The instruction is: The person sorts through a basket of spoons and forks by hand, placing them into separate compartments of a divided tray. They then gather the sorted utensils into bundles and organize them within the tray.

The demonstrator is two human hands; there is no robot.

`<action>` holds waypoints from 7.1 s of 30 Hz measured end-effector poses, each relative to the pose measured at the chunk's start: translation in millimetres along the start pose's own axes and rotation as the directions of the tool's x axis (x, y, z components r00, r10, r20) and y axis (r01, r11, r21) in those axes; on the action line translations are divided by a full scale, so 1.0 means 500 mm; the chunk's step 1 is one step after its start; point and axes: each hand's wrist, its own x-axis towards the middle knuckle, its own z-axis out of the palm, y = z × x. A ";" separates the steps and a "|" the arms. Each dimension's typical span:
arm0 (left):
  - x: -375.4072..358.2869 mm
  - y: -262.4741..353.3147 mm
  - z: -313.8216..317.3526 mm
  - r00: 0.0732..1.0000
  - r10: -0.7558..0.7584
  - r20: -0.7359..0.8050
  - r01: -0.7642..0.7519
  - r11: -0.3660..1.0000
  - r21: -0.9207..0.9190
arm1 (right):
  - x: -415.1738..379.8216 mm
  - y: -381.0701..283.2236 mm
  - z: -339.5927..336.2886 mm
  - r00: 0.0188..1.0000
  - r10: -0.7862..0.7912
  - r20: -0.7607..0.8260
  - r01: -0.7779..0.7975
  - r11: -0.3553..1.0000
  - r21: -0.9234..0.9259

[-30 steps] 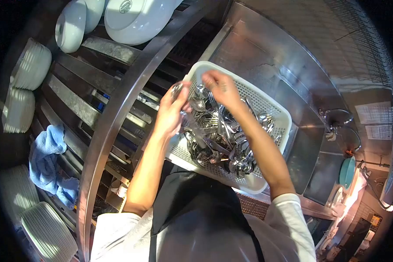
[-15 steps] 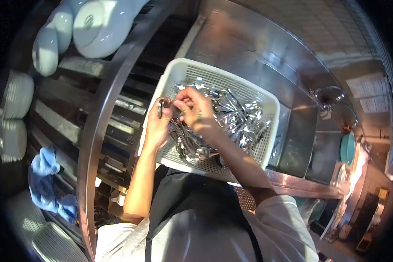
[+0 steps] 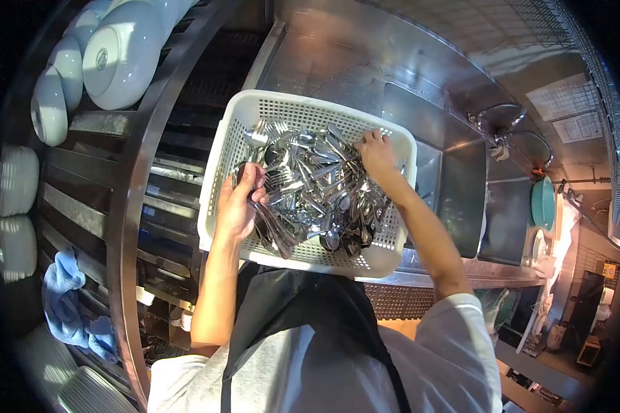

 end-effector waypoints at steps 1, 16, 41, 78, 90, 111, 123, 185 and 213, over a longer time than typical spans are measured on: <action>-0.003 0.003 0.000 1.000 0.015 -0.009 -0.015 1.000 0.026 | 0.001 -0.001 -0.010 1.000 -0.023 0.020 0.025 0.994 -0.105; -0.029 0.022 -0.031 0.991 0.127 -0.049 -0.124 0.990 0.074 | -0.035 -0.002 -0.180 0.914 -0.402 0.051 0.391 0.907 0.157; 0.019 0.029 -0.022 0.967 0.235 0.097 -0.238 0.971 0.014 | -0.148 -0.058 -0.095 0.970 -0.229 0.085 0.050 0.528 0.848; -0.117 -0.093 0.073 0.980 0.135 -0.145 -0.137 0.991 -0.003 | -0.274 -0.222 -0.202 0.930 -0.296 0.216 -0.090 0.387 0.918; -0.306 -0.152 0.054 0.722 0.135 -0.679 -0.310 0.940 -0.143 | -0.290 -0.249 -0.169 0.610 -0.789 0.069 0.085 0.152 0.985; -0.744 -0.003 -0.688 -0.166 0.962 -0.217 0.215 0.250 0.944 | -0.446 -0.556 -0.180 0.670 -0.718 0.190 -0.033 0.227 0.973; -0.646 -0.012 -0.799 0.147 0.985 -0.087 0.556 -0.009 0.831 | -0.578 -0.624 -0.177 0.835 -0.492 0.247 -0.141 0.244 0.960; 0.034 -0.124 -0.014 0.862 0.503 0.064 -0.472 0.749 0.465 | 0.047 -0.258 -0.251 0.982 -0.155 0.106 -0.072 0.206 0.976; 0.132 -0.077 -0.027 0.965 0.204 -0.163 -0.168 0.963 0.208 | 0.073 -0.286 -0.142 0.944 -0.329 0.011 0.063 0.212 0.975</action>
